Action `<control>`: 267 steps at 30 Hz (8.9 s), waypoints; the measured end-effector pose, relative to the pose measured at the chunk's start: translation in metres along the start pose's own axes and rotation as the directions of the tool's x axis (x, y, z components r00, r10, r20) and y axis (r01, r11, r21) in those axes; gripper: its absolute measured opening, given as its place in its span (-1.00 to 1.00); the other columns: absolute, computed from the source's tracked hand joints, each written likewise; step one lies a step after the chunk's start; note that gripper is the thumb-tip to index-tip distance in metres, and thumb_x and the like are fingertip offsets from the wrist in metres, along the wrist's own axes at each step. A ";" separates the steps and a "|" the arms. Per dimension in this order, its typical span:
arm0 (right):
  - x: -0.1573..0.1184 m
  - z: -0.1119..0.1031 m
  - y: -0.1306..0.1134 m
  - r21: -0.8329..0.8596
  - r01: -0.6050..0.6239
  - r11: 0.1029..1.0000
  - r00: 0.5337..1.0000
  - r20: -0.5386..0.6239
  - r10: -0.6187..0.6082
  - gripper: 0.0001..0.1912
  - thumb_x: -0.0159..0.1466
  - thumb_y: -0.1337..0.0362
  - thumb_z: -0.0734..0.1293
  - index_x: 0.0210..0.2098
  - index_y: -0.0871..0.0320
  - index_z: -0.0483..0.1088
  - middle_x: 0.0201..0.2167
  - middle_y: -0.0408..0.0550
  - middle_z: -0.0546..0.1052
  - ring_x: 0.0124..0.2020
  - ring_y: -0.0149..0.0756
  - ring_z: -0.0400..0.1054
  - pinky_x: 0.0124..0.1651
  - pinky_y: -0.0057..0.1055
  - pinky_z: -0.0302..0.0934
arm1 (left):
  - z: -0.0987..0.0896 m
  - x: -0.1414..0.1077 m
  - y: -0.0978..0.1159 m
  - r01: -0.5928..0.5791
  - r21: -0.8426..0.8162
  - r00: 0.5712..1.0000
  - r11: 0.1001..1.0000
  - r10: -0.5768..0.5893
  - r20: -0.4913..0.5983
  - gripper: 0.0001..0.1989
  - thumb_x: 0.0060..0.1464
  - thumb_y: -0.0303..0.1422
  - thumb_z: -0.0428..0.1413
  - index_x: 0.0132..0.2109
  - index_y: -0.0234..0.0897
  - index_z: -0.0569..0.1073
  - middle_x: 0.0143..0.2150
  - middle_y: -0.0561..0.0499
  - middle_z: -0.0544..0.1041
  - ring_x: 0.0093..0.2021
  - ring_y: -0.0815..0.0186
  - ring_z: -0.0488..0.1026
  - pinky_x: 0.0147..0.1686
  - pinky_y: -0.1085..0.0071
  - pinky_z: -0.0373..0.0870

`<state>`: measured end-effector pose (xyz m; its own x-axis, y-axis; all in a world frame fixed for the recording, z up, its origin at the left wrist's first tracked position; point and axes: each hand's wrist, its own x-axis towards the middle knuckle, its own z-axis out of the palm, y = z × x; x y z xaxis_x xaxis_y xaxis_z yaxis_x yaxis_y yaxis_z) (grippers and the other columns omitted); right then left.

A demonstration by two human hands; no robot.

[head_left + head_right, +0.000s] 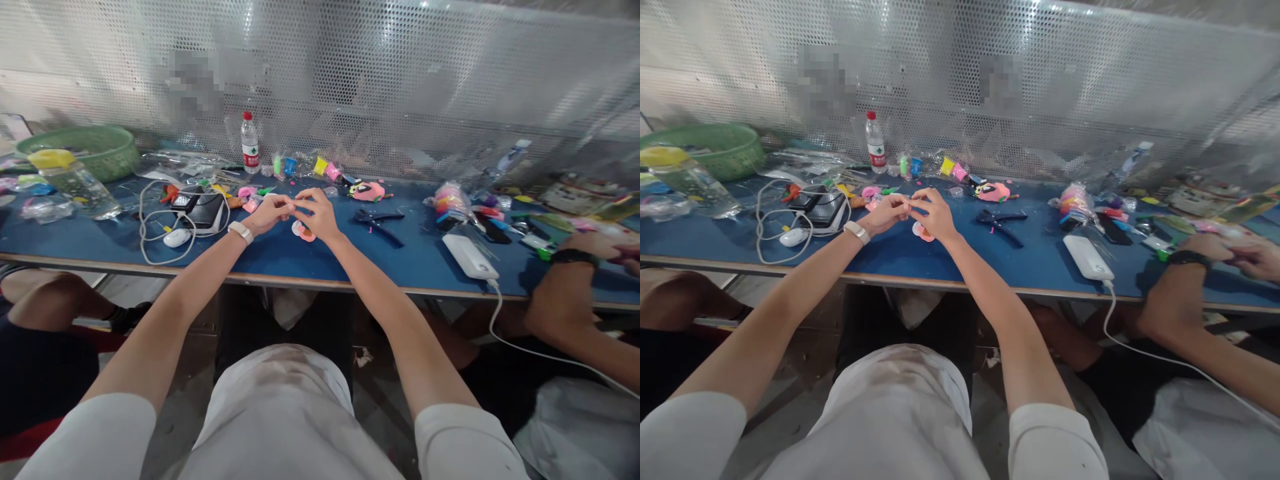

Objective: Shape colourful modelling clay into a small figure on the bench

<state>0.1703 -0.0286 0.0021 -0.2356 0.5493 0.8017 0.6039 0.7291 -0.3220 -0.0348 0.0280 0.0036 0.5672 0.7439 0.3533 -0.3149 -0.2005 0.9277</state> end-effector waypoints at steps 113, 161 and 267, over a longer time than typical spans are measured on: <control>-0.005 0.004 0.005 0.034 0.034 0.999 0.995 -0.099 -0.031 -0.65 0.58 -0.10 0.45 -0.06 -0.02 0.75 -0.18 -0.05 0.54 -0.35 -0.26 0.35 -0.12 -0.20 0.48 | 0.010 -0.008 0.014 0.108 -0.050 0.992 0.993 -0.104 0.077 -0.34 -0.12 0.13 0.68 -0.33 -0.34 0.63 -0.51 0.15 0.31 -0.52 0.52 0.19 -0.49 0.48 0.09; -0.007 0.005 0.010 -0.049 0.097 0.994 0.994 -0.038 -0.099 -0.65 0.65 -0.07 0.39 0.08 0.02 0.70 -0.02 0.02 0.59 -0.22 -0.23 0.47 -0.02 -0.22 0.50 | 0.009 -0.010 0.015 0.128 -0.071 0.989 0.989 -0.121 0.090 -0.31 -0.14 0.14 0.69 -0.34 -0.34 0.57 -0.50 0.19 0.27 -0.53 0.56 0.15 -0.50 0.54 0.09; -0.006 -0.002 0.013 -0.203 0.016 0.979 1.000 0.015 -0.013 -0.70 0.66 0.03 0.37 0.09 0.01 0.71 0.02 0.01 0.64 -0.21 -0.24 0.55 -0.01 -0.26 0.53 | 0.007 -0.005 0.003 0.032 0.112 0.999 0.993 -0.035 0.025 -0.36 0.05 0.20 0.58 -0.29 -0.32 0.61 -0.49 0.11 0.37 -0.49 0.47 0.27 -0.51 0.50 0.19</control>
<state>0.1807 -0.0235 -0.0061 -0.2548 0.5460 0.7981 0.7424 0.6393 -0.2004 -0.0340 0.0190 0.0056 0.5966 0.7345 0.3234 -0.2096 -0.2464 0.9462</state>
